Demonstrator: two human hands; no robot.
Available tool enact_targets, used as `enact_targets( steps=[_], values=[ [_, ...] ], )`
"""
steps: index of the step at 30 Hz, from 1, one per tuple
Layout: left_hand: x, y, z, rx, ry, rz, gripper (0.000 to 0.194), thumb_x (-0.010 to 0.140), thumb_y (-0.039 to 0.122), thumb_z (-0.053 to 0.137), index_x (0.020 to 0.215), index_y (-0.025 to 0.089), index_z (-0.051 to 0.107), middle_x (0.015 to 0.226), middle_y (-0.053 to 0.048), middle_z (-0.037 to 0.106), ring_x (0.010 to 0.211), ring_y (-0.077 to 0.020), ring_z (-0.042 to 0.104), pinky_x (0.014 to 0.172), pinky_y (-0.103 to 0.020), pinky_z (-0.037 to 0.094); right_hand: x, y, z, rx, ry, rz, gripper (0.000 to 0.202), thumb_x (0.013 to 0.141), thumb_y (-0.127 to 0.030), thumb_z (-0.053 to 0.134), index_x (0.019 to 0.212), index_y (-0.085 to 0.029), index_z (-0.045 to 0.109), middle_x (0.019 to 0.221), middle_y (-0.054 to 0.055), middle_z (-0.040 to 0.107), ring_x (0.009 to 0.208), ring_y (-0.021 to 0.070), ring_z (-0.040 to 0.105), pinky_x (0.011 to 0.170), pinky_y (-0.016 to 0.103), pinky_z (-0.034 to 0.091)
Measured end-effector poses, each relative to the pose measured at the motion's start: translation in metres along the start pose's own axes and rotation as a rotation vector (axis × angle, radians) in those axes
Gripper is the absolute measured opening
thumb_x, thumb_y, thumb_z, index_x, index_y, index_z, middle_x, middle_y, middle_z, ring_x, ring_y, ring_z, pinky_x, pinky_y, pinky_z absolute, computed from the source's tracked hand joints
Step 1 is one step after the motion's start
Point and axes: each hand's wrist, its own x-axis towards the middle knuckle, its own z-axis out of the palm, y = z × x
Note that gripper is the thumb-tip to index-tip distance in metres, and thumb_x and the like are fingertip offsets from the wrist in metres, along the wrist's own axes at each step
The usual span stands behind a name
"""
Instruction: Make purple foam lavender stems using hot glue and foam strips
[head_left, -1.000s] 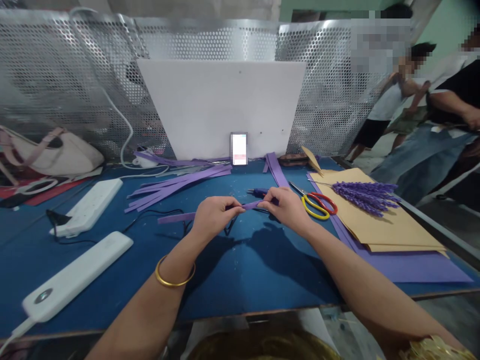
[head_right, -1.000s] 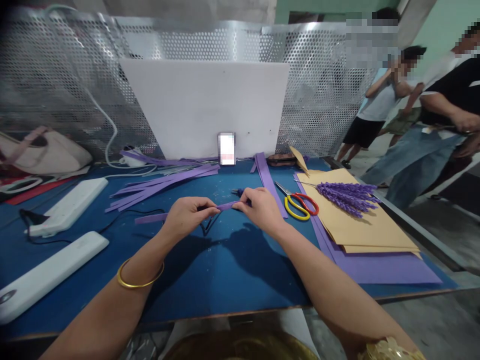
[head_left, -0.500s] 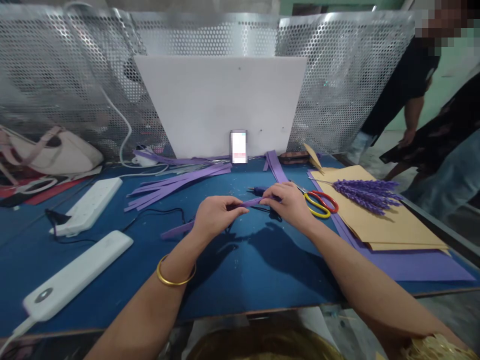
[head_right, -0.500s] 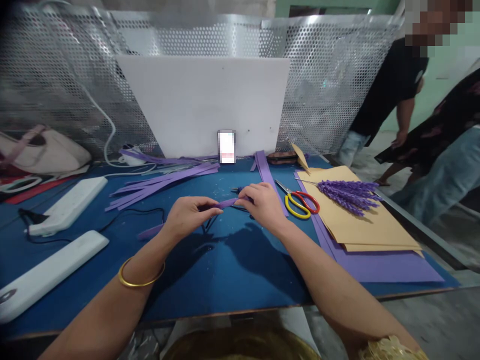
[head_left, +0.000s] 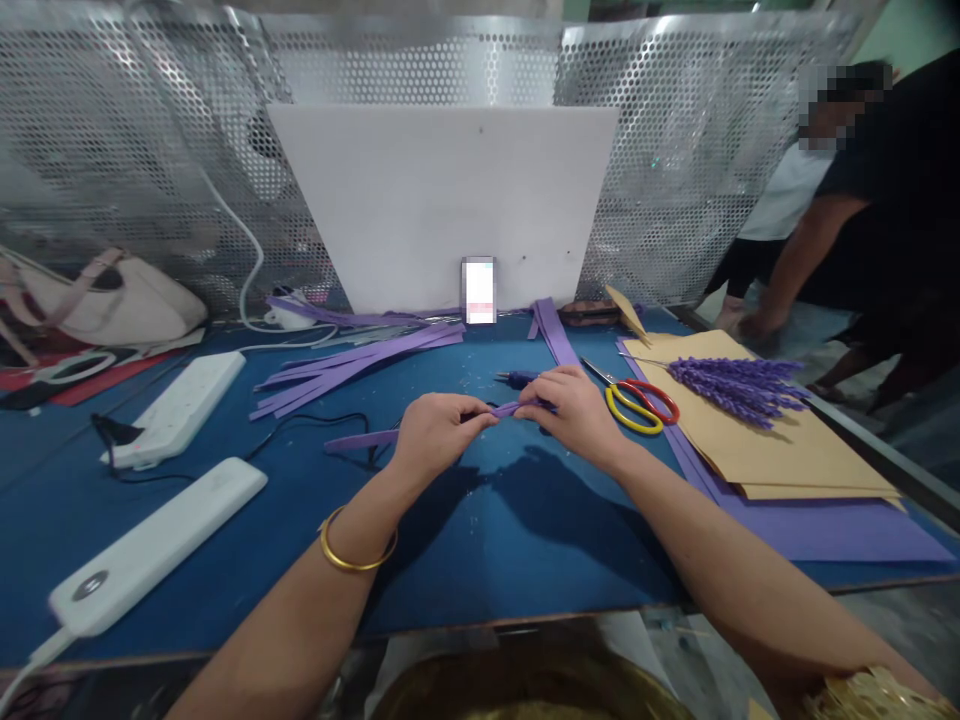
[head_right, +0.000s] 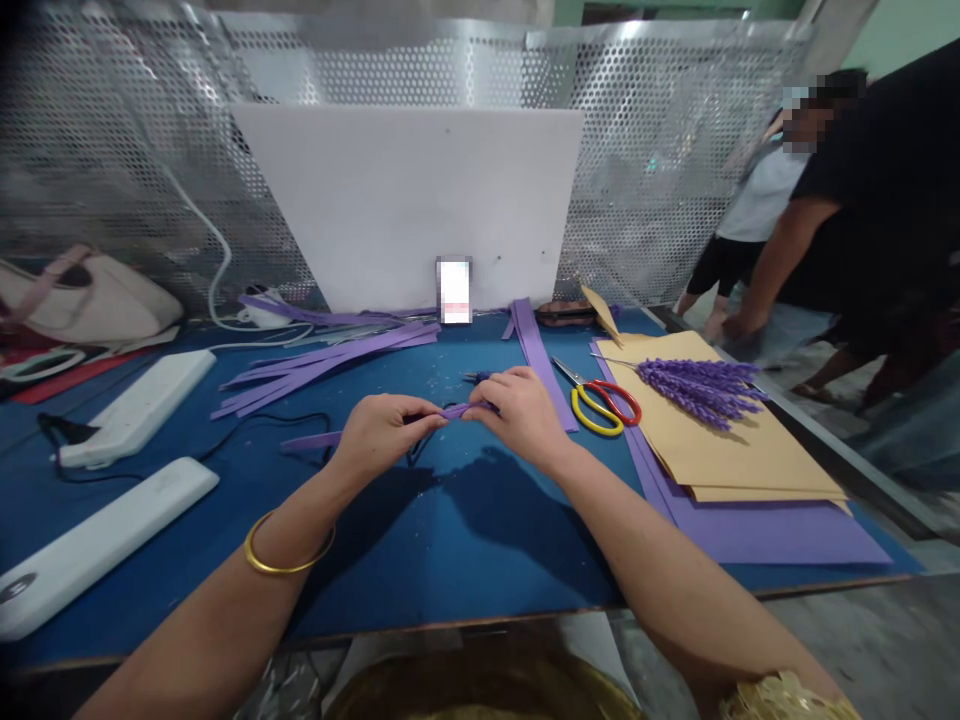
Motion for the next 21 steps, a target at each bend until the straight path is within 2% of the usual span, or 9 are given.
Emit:
enact_targets(
  steps=[3,6,8,13,16,21],
  values=[
    [0.001,-0.001,-0.002,0.047,-0.010,0.007,0.015,0.083,0.037,0.069,0.081,0.030,0.083,0.079,0.000,0.079,0.072,-0.0198,0.070,0.062,-0.028,0.038,-0.001,-0.001,-0.002,0.000,-0.036,0.013,0.015,0.084,-0.034,0.075,0.087,-0.023,0.066,0.084,0.003,0.072,0.088,0.0219,0.064,0.090,0.037,0.041],
    [0.002,-0.002,-0.005,0.093,-0.035,-0.004,0.016,0.085,0.036,0.067,0.085,0.030,0.083,0.081,0.001,0.080,0.073,-0.0188,0.070,0.062,-0.027,0.038,-0.001,-0.001,-0.006,0.022,-0.065,0.085,0.028,0.078,-0.033,0.080,0.096,-0.024,0.061,0.091,0.003,0.071,0.090,0.0237,0.061,0.082,0.035,0.044],
    [0.003,-0.003,-0.007,0.107,-0.055,-0.004,0.016,0.086,0.034,0.067,0.087,0.030,0.083,0.082,0.002,0.080,0.076,-0.0183,0.071,0.062,-0.027,0.039,-0.001,0.001,-0.009,0.033,-0.093,0.089,0.030,0.075,-0.030,0.081,0.096,-0.025,0.059,0.092,0.003,0.070,0.088,0.0228,0.061,0.080,0.034,0.045],
    [0.003,-0.004,-0.007,0.107,-0.073,-0.002,0.015,0.085,0.034,0.068,0.088,0.031,0.083,0.088,0.003,0.080,0.081,-0.0185,0.073,0.065,-0.025,0.043,0.001,0.011,-0.011,0.025,-0.136,-0.075,0.014,0.083,-0.023,0.074,0.082,-0.022,0.060,0.084,0.000,0.070,0.080,0.0176,0.064,0.091,0.036,0.040],
    [0.003,-0.002,-0.005,0.091,-0.066,-0.007,0.013,0.084,0.036,0.070,0.089,0.032,0.082,0.090,0.003,0.080,0.084,-0.0195,0.073,0.068,-0.026,0.045,0.001,0.014,-0.009,0.032,-0.098,-0.098,0.014,0.088,-0.026,0.070,0.078,-0.021,0.062,0.080,0.000,0.070,0.078,0.0168,0.064,0.088,0.034,0.040],
    [0.001,0.003,-0.002,0.068,-0.068,-0.026,0.013,0.084,0.035,0.071,0.086,0.030,0.083,0.090,0.002,0.080,0.085,-0.0199,0.074,0.067,-0.026,0.046,0.000,0.011,-0.008,0.044,-0.099,-0.128,0.016,0.087,-0.027,0.071,0.075,-0.021,0.061,0.077,0.000,0.070,0.077,0.0168,0.063,0.089,0.034,0.039]
  ],
)
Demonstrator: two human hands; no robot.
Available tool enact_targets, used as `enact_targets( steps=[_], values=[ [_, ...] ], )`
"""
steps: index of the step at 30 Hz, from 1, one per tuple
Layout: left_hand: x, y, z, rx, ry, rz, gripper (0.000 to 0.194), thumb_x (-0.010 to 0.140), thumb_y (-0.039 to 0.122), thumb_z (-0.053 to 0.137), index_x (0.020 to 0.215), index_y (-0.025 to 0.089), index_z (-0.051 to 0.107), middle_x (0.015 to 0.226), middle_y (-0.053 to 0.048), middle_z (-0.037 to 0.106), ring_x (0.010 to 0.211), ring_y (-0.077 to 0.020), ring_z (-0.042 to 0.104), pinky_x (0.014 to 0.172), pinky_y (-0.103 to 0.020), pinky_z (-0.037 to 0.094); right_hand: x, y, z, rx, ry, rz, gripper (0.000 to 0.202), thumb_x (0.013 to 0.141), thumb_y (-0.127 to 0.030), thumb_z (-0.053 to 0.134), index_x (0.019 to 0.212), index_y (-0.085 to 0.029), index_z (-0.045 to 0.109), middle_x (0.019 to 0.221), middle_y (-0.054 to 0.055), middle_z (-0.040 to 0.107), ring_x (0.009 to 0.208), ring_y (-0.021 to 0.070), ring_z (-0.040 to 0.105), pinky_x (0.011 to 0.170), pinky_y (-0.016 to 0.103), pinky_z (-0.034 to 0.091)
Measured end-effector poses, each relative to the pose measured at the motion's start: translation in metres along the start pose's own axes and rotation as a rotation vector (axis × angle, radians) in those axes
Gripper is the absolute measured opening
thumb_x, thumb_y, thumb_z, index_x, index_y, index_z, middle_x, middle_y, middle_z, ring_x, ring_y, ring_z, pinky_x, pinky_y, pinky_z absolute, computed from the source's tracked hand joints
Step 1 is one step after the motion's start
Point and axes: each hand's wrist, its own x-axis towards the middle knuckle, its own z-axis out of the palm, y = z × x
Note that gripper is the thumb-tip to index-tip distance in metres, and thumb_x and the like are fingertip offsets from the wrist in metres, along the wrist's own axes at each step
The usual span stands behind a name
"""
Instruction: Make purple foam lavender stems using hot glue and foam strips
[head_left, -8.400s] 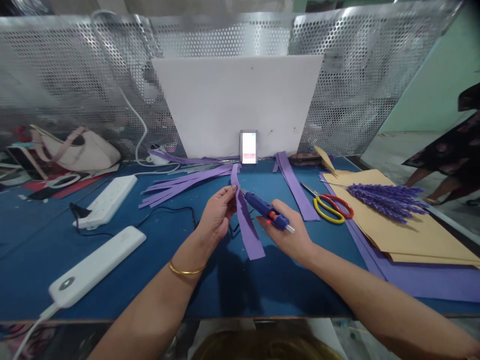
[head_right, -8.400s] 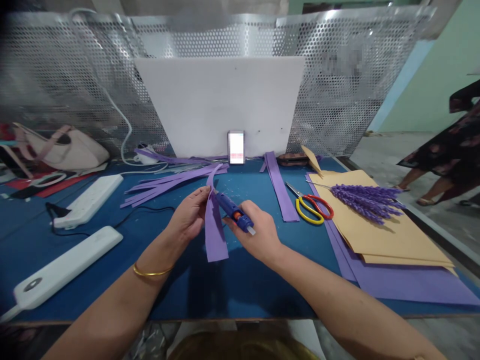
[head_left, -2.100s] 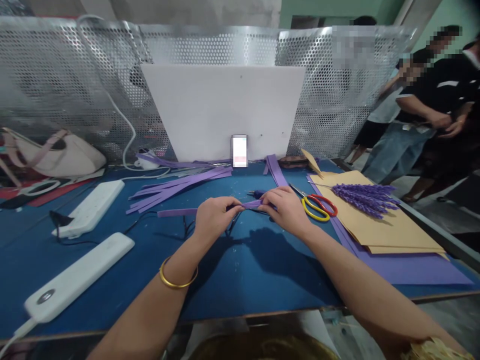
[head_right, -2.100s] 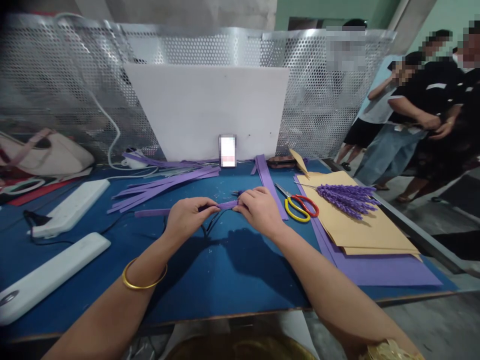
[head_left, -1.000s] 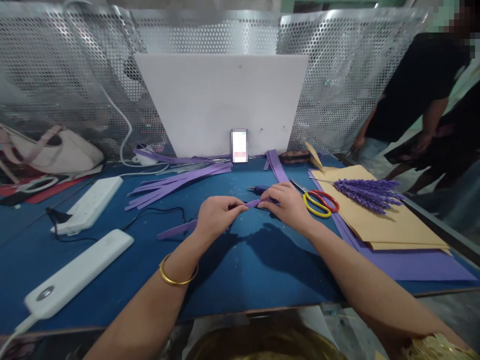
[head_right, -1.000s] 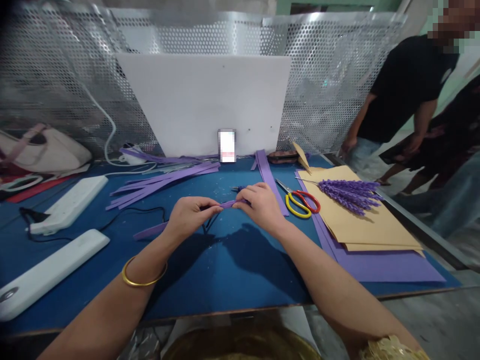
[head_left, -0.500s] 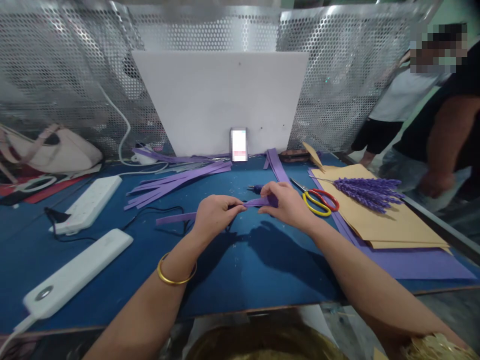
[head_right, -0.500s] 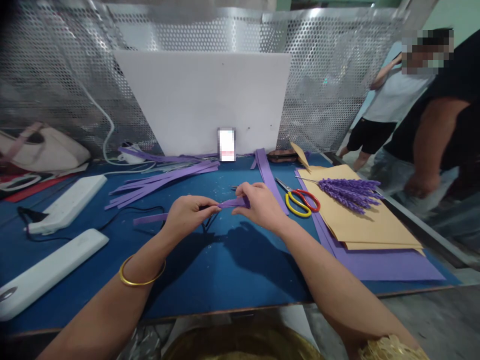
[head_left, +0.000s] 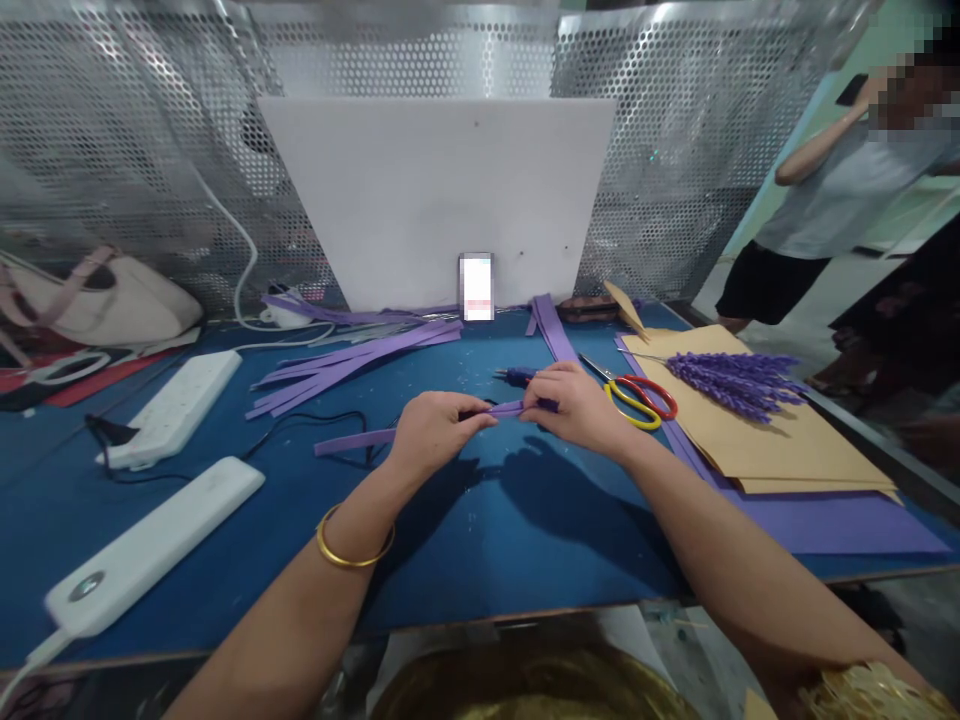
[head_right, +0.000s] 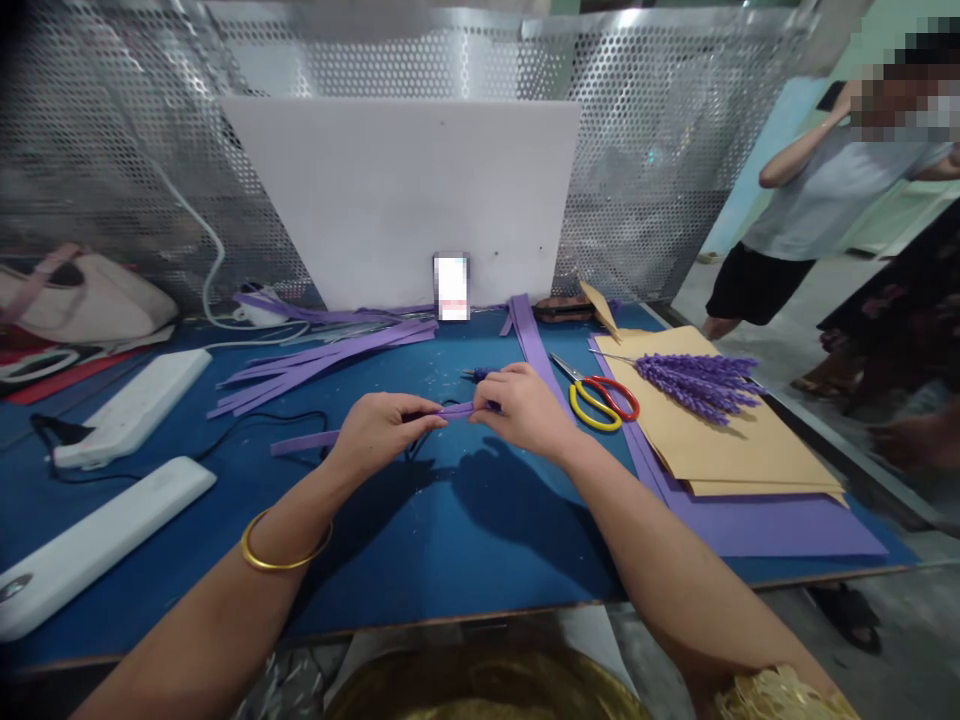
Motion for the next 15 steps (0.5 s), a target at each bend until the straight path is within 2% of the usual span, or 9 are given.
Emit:
enact_targets(
  steps=[4,15],
  values=[
    [-0.0009,0.0010,0.0019,-0.019,-0.009,0.014,0.014,0.085,0.034,0.069,0.083,0.030,0.082,0.086,0.003,0.080,0.079,-0.0185,0.073,0.062,-0.026,0.044,0.0005,-0.0033,-0.0007,0.001,0.000,0.005,0.019,0.088,-0.028,0.070,0.073,-0.021,0.060,0.073,-0.001,0.068,0.074,0.0161,0.062,0.087,0.034,0.040],
    [-0.0015,0.0005,0.0075,-0.005,-0.032,0.082,0.012,0.084,0.034,0.071,0.085,0.030,0.082,0.087,0.002,0.080,0.080,-0.0183,0.073,0.063,-0.025,0.043,0.0008,-0.0076,0.0001,-0.035,-0.040,-0.006,0.022,0.091,-0.030,0.066,0.074,-0.020,0.058,0.069,-0.002,0.064,0.069,0.0153,0.060,0.089,0.035,0.039]
  ],
)
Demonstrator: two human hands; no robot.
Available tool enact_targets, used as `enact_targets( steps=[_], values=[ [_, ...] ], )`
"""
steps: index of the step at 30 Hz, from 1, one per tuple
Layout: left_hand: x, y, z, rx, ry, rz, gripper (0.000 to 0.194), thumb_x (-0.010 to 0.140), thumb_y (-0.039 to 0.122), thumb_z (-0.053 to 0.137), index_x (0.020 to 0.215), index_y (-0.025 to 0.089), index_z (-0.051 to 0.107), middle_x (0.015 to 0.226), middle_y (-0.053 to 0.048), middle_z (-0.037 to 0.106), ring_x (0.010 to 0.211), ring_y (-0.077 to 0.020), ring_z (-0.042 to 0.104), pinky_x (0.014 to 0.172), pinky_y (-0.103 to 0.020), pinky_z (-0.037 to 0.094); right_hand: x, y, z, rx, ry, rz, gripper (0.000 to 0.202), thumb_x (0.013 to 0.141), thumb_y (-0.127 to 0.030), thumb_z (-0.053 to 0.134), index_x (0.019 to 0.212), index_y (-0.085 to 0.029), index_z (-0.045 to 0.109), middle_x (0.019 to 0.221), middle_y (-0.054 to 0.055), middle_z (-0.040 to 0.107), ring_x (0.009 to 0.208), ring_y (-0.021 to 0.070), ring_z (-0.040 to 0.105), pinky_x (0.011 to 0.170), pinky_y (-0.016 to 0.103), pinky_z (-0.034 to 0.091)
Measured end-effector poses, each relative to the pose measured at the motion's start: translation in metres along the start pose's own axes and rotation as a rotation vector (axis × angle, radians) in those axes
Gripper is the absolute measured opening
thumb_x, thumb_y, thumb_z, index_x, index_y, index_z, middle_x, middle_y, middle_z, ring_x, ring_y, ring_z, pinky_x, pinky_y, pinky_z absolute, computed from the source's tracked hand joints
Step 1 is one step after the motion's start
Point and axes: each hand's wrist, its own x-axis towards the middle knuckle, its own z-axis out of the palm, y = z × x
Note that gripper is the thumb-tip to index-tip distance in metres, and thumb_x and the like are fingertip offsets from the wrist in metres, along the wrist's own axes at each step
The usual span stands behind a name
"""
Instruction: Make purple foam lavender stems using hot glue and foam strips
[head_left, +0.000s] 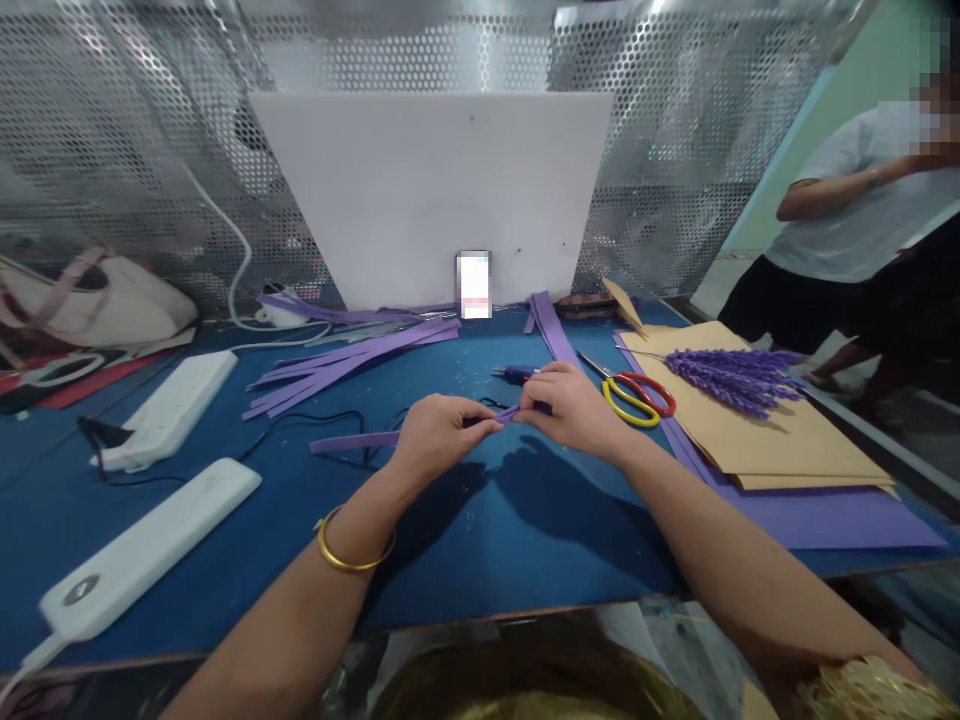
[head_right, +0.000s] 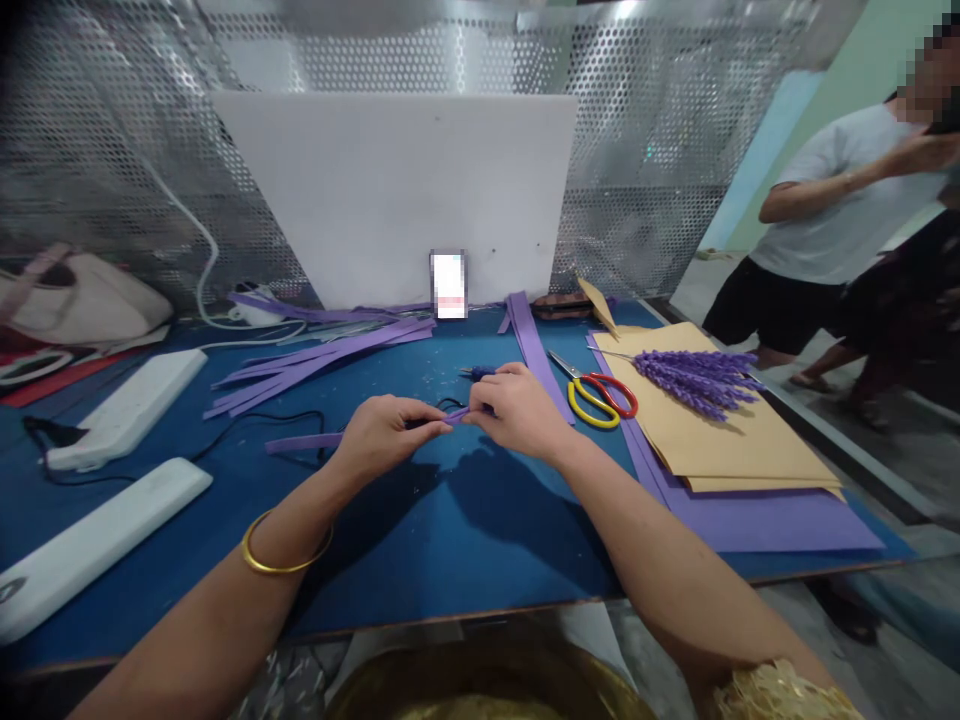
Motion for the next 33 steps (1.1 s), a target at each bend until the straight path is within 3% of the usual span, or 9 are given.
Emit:
enact_targets(
  steps=[11,33],
  values=[
    [-0.0006,0.0034,0.0008,-0.073,0.031,0.002,0.012,0.084,0.032,0.070,0.085,0.029,0.082,0.088,0.001,0.080,0.080,-0.0184,0.073,0.066,-0.025,0.045,-0.0001,-0.0014,0.0015,0.010,0.004,0.005,0.023,0.093,-0.030,0.064,0.072,-0.021,0.056,0.068,-0.002,0.062,0.070,0.0152,0.059,0.090,0.035,0.038],
    [-0.0015,0.0080,0.0035,-0.166,0.031,-0.085,0.013,0.080,0.030,0.068,0.074,0.023,0.078,0.067,0.002,0.074,0.061,-0.0137,0.062,0.055,-0.024,0.038,0.0001,-0.0059,0.0073,0.046,-0.005,-0.063,0.018,0.090,-0.026,0.066,0.074,-0.020,0.058,0.072,-0.001,0.065,0.072,0.0153,0.061,0.094,0.036,0.038]
  ],
)
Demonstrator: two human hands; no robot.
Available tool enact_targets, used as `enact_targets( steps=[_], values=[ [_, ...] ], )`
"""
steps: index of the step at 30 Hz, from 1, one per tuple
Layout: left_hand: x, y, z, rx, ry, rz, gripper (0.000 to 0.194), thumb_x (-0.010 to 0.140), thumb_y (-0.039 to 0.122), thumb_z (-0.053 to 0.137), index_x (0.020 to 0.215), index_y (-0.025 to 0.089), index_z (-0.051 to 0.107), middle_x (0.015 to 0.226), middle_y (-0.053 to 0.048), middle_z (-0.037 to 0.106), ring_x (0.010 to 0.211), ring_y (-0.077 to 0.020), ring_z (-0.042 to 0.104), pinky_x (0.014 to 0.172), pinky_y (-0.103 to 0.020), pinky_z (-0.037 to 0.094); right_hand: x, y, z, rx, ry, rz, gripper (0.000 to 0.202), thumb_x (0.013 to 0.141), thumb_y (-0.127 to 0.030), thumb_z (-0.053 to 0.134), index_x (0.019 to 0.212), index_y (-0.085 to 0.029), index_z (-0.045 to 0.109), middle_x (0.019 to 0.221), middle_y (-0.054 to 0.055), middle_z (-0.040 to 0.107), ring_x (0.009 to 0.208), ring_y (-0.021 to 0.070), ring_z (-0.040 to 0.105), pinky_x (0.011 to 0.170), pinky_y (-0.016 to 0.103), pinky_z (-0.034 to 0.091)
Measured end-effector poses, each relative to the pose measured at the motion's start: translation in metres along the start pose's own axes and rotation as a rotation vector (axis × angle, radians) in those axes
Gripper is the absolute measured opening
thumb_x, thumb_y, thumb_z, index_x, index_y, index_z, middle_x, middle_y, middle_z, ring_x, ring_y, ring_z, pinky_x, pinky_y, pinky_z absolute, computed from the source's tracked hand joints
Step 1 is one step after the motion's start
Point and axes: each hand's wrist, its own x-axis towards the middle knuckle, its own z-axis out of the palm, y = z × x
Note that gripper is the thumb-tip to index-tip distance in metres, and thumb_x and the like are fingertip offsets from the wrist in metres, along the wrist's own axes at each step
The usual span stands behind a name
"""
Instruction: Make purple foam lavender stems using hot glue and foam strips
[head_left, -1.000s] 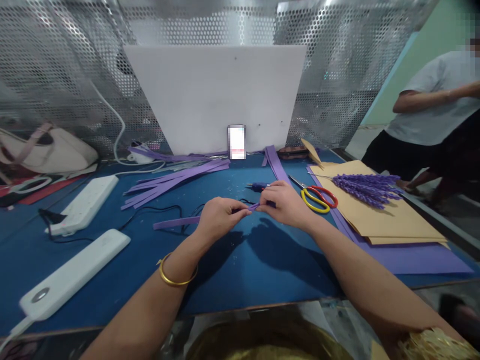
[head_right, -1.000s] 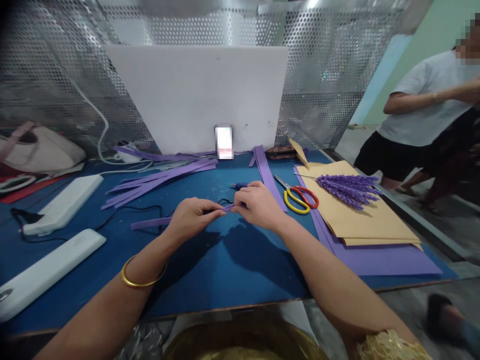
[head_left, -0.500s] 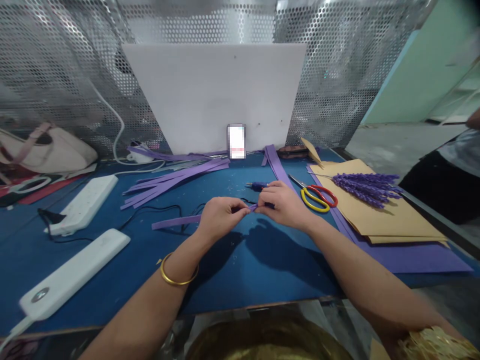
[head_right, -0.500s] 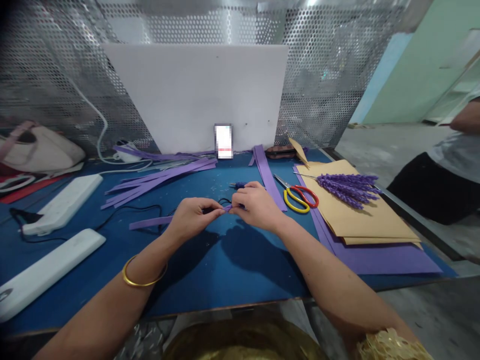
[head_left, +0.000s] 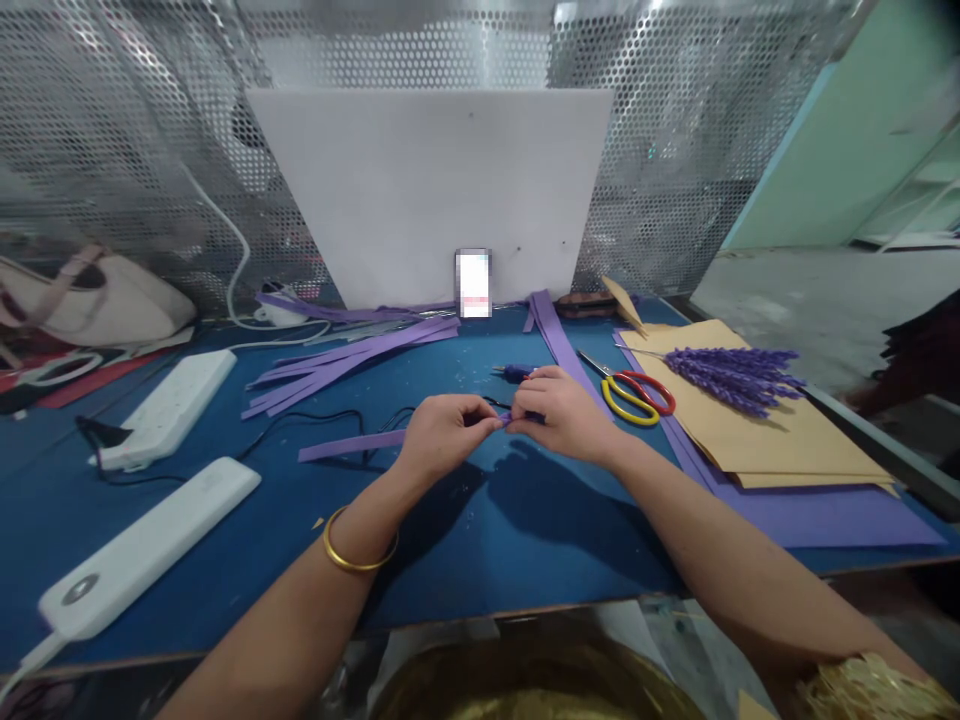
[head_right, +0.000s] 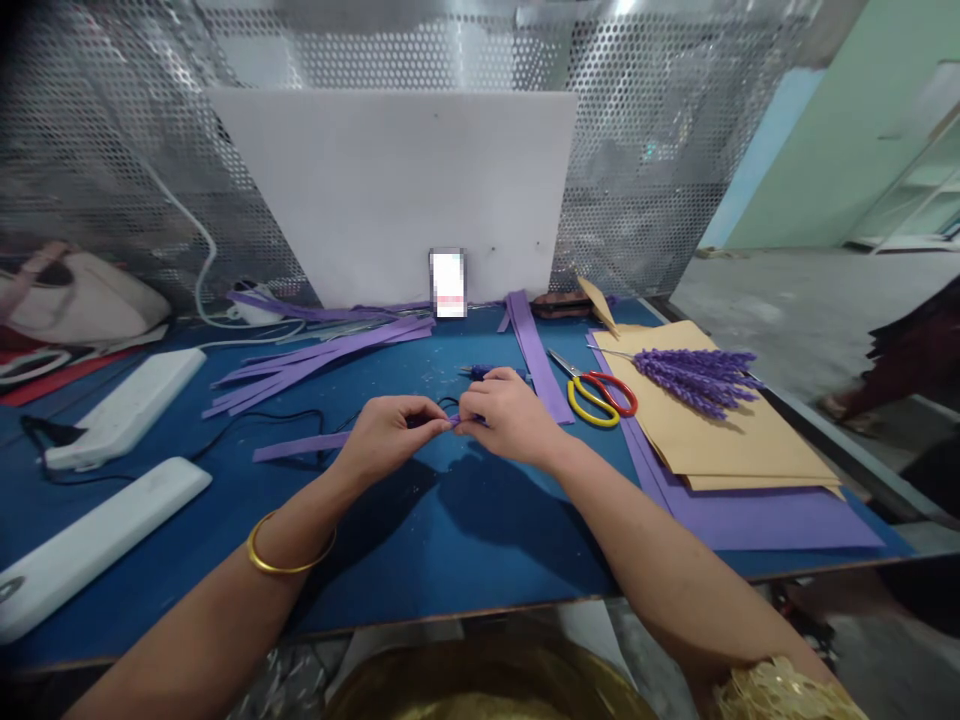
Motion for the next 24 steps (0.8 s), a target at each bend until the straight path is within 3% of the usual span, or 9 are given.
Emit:
enact_targets(
  steps=[9,15,17,19,22,24],
  values=[
    [0.001,0.001,-0.001,-0.075,0.063,0.026,0.021,0.085,0.035,0.061,0.075,0.021,0.073,0.073,0.000,0.074,0.068,-0.0151,0.062,0.063,-0.026,0.041,0.000,0.000,-0.003,-0.012,-0.011,0.026,0.019,0.090,-0.026,0.066,0.074,-0.020,0.059,0.073,0.000,0.065,0.073,0.0155,0.060,0.092,0.035,0.038],
    [0.001,0.002,-0.011,0.172,0.384,0.062,0.033,0.094,0.030,0.045,0.063,0.020,0.053,0.064,0.000,0.060,0.063,-0.0137,0.052,0.063,-0.028,0.037,0.000,0.002,-0.005,-0.044,-0.027,0.036,0.018,0.091,-0.027,0.066,0.075,-0.020,0.059,0.073,-0.001,0.065,0.073,0.0156,0.060,0.091,0.035,0.037],
    [0.001,0.001,-0.015,0.194,0.476,0.012,0.041,0.096,0.032,0.042,0.057,0.021,0.047,0.056,0.000,0.055,0.058,-0.0133,0.050,0.062,-0.028,0.037,0.000,0.003,-0.005,-0.044,-0.034,0.039,0.019,0.091,-0.027,0.066,0.075,-0.021,0.058,0.074,-0.001,0.065,0.072,0.0155,0.060,0.091,0.035,0.037],
    [0.002,-0.003,-0.019,0.178,0.532,-0.059,0.043,0.097,0.034,0.045,0.056,0.021,0.052,0.056,0.000,0.058,0.058,-0.0138,0.053,0.063,-0.028,0.040,0.000,0.004,-0.005,-0.044,-0.037,0.042,0.019,0.091,-0.028,0.066,0.075,-0.021,0.058,0.074,-0.001,0.065,0.072,0.0154,0.059,0.091,0.035,0.037],
    [0.005,-0.009,-0.021,0.134,0.583,-0.065,0.015,0.090,0.030,0.060,0.087,0.021,0.072,0.091,-0.004,0.075,0.081,-0.0188,0.066,0.074,-0.030,0.048,0.000,0.005,-0.005,-0.055,-0.033,0.055,0.020,0.091,-0.028,0.066,0.075,-0.020,0.058,0.074,-0.001,0.065,0.072,0.0155,0.059,0.090,0.035,0.037],
    [0.007,-0.011,-0.018,0.141,0.551,0.020,0.027,0.085,0.025,0.067,0.112,0.023,0.071,0.120,-0.006,0.072,0.104,-0.0226,0.067,0.087,-0.033,0.050,0.000,0.006,-0.004,-0.066,-0.030,0.058,0.020,0.091,-0.029,0.066,0.075,-0.020,0.058,0.073,0.000,0.065,0.073,0.0159,0.060,0.090,0.035,0.037]
  ],
)
